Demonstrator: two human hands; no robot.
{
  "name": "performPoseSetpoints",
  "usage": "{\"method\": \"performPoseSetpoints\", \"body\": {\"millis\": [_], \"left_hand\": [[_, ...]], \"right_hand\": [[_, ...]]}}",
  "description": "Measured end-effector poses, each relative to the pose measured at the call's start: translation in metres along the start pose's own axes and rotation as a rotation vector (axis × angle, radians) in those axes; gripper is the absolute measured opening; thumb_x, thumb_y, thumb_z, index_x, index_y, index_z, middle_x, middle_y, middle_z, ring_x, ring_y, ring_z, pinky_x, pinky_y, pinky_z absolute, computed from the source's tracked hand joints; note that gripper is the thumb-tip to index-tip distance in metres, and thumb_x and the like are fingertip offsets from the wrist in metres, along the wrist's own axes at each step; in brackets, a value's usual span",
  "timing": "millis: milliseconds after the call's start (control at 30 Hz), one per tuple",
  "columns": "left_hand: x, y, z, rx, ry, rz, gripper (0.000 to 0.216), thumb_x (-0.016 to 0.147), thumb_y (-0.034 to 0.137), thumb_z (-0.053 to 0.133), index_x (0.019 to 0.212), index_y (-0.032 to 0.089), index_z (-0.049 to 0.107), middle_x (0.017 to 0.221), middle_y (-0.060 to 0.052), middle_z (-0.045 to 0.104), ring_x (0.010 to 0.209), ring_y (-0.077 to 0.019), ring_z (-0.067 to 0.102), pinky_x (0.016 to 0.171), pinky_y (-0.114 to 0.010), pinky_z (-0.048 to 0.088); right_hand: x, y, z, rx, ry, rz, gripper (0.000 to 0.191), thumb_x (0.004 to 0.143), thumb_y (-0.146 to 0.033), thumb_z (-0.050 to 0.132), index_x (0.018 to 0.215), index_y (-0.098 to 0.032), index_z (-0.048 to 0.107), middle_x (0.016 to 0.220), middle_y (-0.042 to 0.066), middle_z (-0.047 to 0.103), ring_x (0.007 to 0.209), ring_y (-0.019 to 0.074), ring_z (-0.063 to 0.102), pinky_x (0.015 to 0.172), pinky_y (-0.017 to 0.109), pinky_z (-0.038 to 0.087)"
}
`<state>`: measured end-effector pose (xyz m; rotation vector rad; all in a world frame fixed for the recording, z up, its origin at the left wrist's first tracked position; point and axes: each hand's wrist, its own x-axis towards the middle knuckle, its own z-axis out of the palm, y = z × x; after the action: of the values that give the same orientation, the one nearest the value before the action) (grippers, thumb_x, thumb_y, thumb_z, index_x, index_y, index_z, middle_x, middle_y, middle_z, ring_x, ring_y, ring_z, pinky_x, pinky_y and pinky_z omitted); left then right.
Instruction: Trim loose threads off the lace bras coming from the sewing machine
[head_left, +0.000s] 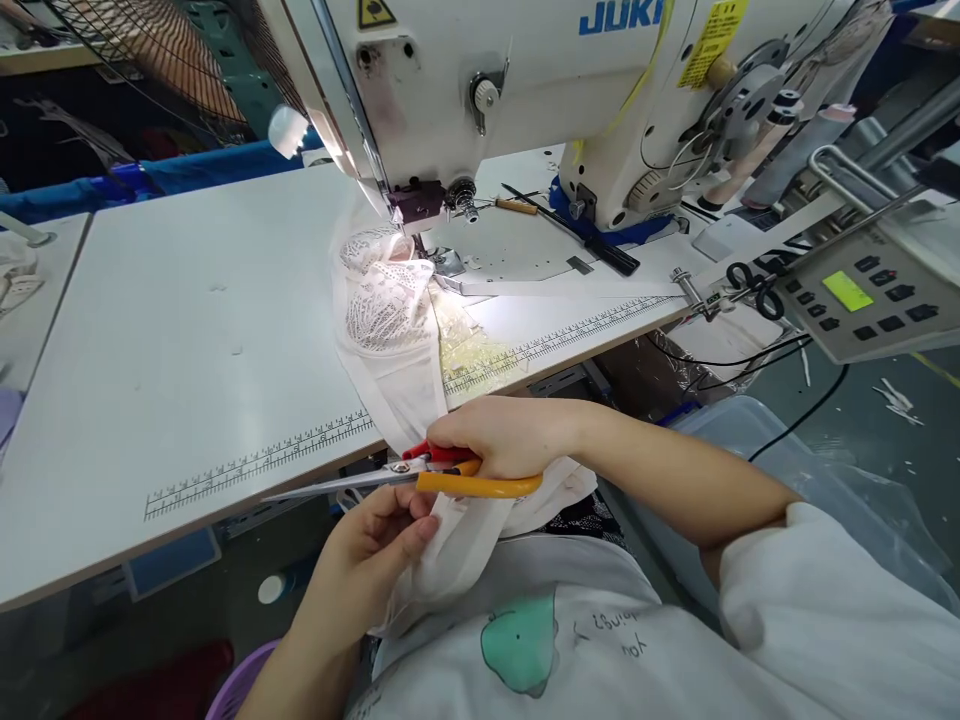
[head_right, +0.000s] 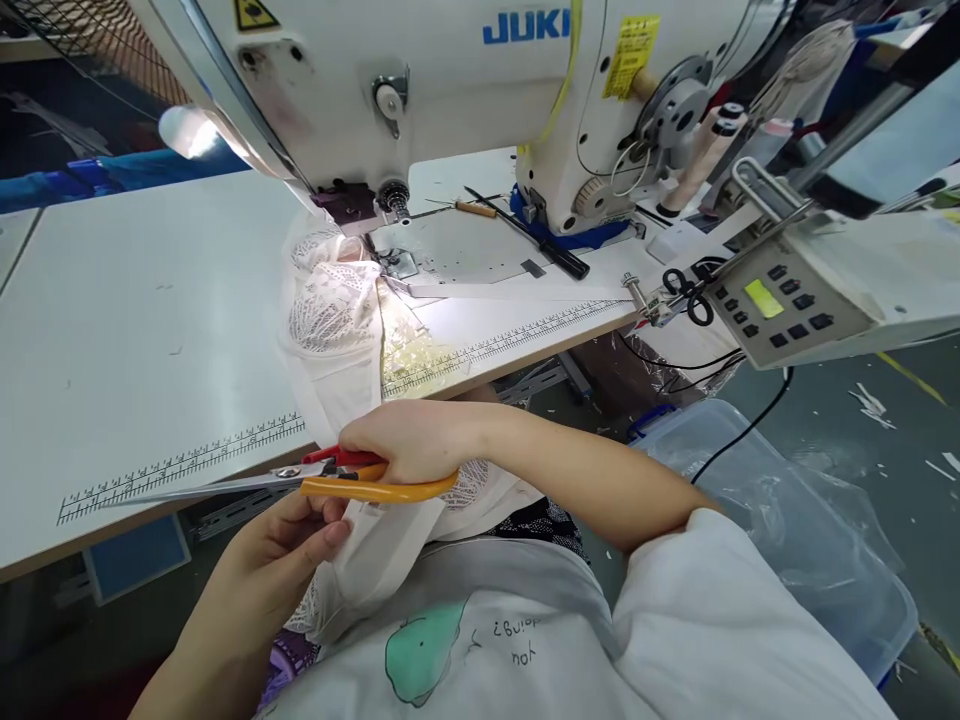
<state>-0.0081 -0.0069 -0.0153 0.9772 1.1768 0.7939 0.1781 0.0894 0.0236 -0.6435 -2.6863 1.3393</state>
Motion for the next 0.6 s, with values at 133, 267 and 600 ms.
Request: {"method": "performPoseSetpoints", "body": {"millis": [133,267,600], "left_hand": [[0.0024,-0.0038,-0.0023,-0.043,-0.006,-0.018,0.014,0.069,0.029,0.072,0.067,0.020,0.060,0.067,0.004,0.055,0.061,-0.0076,0.046,0.055,-0.013,0.040],[0.0035,-0.0051,-0.0020,-0.054,0.033,-0.033,0.013,0.066,0.028,0.074,0.066,0.021,0.063,0.067,0.004,0.059,0.064,-0.0084,0.050,0.058,-0.013,0.042],[0.0047,0.0017,0.0047,-0.001,0.075,-0.109,0.028,0.062,0.037,0.076,0.082,0.018,0.070,0.080,-0.006,0.070,0.081,-0.0206,0.061,0.074,-0.028,0.050]], "right_hand": [[0.0010,0.0004,-0.0002,0.012,-0.004,-0.025,0.026,0.076,-0.023,0.053,0.065,-0.020,0.030,0.063,-0.003,0.045,0.055,0.0104,0.039,0.051,0.023,0.028],[0.0012,0.0007,-0.0007,0.013,0.012,-0.049,0.026,0.076,-0.022,0.053,0.064,-0.020,0.030,0.064,-0.003,0.045,0.056,0.0106,0.039,0.052,0.023,0.028],[-0.0011,-0.0040,-0.0015,-0.020,0.000,-0.057,0.023,0.076,-0.019,0.052,0.065,-0.020,0.032,0.064,-0.003,0.045,0.055,0.0106,0.040,0.051,0.023,0.030]]}}
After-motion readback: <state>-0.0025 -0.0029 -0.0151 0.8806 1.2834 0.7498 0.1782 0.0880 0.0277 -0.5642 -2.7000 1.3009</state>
